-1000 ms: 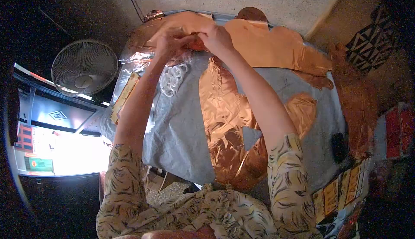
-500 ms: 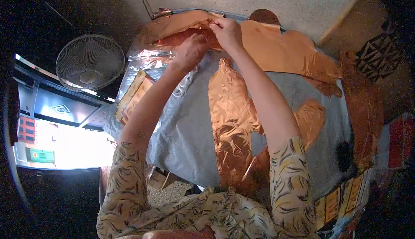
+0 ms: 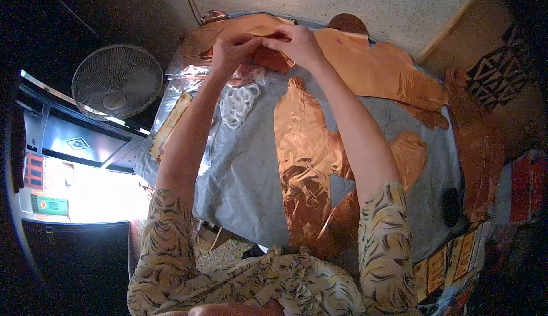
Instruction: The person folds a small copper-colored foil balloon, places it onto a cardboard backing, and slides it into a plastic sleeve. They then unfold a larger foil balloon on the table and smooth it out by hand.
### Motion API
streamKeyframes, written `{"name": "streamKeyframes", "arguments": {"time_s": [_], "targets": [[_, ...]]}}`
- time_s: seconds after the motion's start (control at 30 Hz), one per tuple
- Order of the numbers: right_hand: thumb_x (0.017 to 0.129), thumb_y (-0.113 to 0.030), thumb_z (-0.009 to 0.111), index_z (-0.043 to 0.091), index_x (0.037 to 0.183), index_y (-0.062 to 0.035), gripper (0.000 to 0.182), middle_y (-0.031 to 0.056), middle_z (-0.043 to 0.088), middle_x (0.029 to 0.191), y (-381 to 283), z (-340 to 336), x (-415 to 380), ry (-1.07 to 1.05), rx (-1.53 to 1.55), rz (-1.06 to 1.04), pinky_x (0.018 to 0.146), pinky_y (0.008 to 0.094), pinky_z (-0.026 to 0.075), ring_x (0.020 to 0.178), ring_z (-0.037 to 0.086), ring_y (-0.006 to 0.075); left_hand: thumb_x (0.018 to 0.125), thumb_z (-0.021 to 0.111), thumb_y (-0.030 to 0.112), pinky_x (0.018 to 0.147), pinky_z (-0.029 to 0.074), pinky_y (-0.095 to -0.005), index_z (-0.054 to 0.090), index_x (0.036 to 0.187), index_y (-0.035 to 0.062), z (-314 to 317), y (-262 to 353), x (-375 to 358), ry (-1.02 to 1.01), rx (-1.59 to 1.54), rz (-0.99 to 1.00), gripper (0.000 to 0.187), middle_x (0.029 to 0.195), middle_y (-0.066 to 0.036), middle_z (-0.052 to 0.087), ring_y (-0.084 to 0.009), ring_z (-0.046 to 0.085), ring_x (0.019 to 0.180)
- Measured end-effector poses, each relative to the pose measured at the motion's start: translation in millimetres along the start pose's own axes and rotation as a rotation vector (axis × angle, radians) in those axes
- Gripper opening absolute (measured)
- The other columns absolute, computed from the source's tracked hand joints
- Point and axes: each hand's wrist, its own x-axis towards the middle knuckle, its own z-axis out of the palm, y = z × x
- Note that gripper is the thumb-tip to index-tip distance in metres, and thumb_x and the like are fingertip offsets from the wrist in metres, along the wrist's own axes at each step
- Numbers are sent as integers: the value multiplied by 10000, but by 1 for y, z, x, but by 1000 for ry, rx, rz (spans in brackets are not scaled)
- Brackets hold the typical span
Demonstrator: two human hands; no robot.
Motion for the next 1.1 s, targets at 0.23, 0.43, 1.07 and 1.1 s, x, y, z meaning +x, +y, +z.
{"name": "streamKeyframes", "arguments": {"time_s": [0.23, 0.43, 1.07, 1.1], "targets": [[913, -354, 704, 791, 1024, -121, 273, 162, 747, 859, -24, -5, 11, 129, -329, 71, 718, 454, 555, 821, 730, 347, 817, 801, 148, 820, 589, -376, 693, 1139, 147, 13, 14, -26, 105, 331, 984, 340, 1116, -71, 672, -287, 669, 1013], [911, -323, 693, 784, 1028, -113, 256, 193, 726, 861, -46, -11, 16, 191, -359, 9, 720, 474, 551, 810, 722, 377, 864, 740, 362, 1064, 452, -555, 604, 1395, 272, -1, -14, 6, -251, 869, 378, 555, 1384, -59, 628, -310, 557, 1344], [1010, -91, 640, 697, 1157, 25, 195, 116, 747, 1136, -231, -254, -199, 258, -937, -72, 925, 303, 525, 1030, 693, 177, 953, 649, 518, 1025, 441, -601, 662, 1329, 176, -34, -88, 56, -32, 688, 145, 509, 1238, -119, 726, -319, 654, 1207], [993, -53, 644, 692, 1148, 18, 177, 125, 738, 1165, -241, -251, -225, 214, -1034, -164, 952, 323, 527, 1070, 703, 210, 955, 652, 514, 1038, 400, -661, 638, 1368, 193, -25, -99, 58, 92, 825, 188, 524, 1280, -108, 712, -318, 621, 1267]]}}
